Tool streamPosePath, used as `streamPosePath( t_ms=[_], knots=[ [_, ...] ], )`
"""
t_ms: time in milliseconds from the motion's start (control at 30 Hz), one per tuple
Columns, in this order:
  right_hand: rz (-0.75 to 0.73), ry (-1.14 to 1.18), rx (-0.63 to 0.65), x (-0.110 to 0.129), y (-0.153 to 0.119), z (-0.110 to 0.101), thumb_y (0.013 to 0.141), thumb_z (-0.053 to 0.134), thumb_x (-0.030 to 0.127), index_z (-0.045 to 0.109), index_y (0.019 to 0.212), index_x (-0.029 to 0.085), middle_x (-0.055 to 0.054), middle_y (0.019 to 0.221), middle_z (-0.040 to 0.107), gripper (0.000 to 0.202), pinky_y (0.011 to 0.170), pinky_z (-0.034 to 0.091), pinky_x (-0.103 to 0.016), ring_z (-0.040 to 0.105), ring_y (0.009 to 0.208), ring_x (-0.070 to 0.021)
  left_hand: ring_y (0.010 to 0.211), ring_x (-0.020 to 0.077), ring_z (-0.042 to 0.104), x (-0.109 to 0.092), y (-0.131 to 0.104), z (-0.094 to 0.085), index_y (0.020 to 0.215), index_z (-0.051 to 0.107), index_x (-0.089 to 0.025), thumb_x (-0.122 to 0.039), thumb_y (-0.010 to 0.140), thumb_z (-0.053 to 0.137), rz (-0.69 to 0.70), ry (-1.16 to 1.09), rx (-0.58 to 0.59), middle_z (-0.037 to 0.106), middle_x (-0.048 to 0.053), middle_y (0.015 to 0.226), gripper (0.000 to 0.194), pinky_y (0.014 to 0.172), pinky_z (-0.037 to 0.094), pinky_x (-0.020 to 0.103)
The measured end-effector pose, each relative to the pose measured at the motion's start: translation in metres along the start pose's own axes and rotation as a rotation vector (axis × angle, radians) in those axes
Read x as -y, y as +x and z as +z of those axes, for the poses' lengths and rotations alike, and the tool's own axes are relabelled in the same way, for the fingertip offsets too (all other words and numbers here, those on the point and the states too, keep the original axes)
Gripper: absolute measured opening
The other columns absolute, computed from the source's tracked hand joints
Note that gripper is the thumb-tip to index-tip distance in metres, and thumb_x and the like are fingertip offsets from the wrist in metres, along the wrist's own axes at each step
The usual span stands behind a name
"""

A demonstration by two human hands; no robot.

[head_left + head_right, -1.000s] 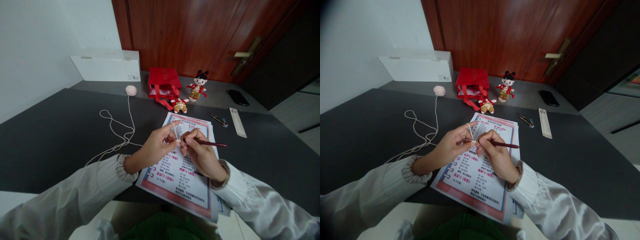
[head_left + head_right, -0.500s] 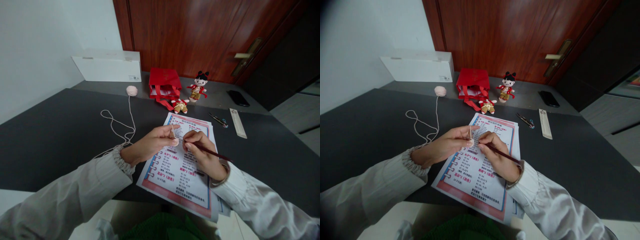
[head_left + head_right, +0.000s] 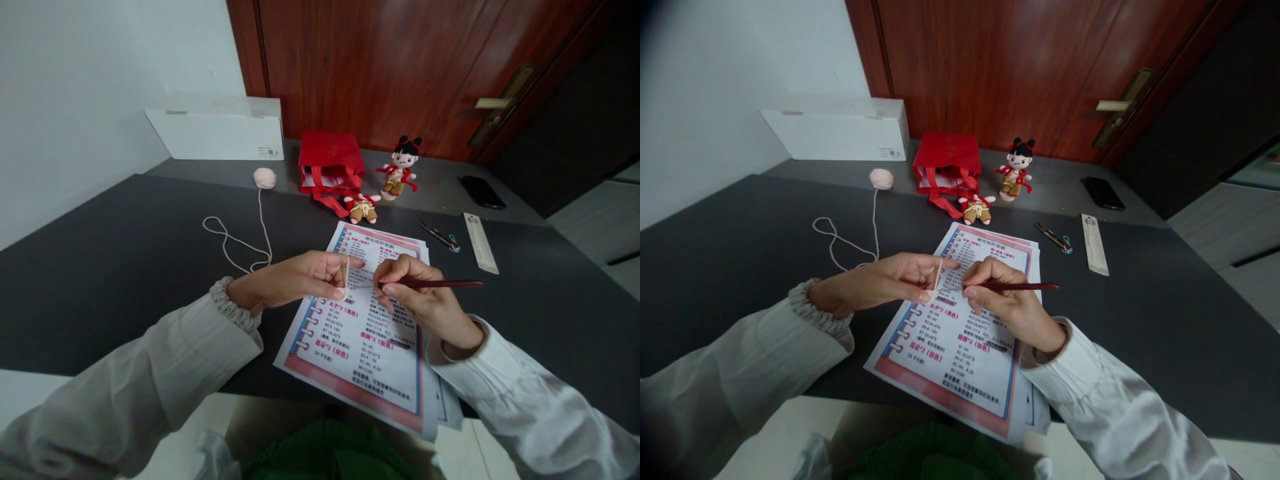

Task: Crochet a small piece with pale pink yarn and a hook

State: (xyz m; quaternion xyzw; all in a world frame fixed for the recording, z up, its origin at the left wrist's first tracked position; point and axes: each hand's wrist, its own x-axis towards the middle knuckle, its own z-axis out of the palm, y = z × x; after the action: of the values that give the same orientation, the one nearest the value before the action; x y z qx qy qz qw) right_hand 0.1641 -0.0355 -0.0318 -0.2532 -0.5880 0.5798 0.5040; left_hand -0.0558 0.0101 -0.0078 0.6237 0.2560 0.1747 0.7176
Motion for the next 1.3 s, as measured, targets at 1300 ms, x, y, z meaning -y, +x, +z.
streamPosePath(
  t_ms=[1300],
  knots=[
    [-0.486,-0.786,-0.021,-0.006,-0.011,0.019,0.087,0.053,0.008,0.051,0.091,0.023,-0.004,0.083,0.058,0.016,0.060,0.047,-0.031,0.057,0.073,-0.0167,0.066,0.0118,0.052,0.011,0.011,0.018,0.122,0.056,-0.013,-0.014,0.073,0.063,0.249,0.385,-0.451,0.054,-0.003,0.070,0.050,0.067,0.045,0.028]
  ],
)
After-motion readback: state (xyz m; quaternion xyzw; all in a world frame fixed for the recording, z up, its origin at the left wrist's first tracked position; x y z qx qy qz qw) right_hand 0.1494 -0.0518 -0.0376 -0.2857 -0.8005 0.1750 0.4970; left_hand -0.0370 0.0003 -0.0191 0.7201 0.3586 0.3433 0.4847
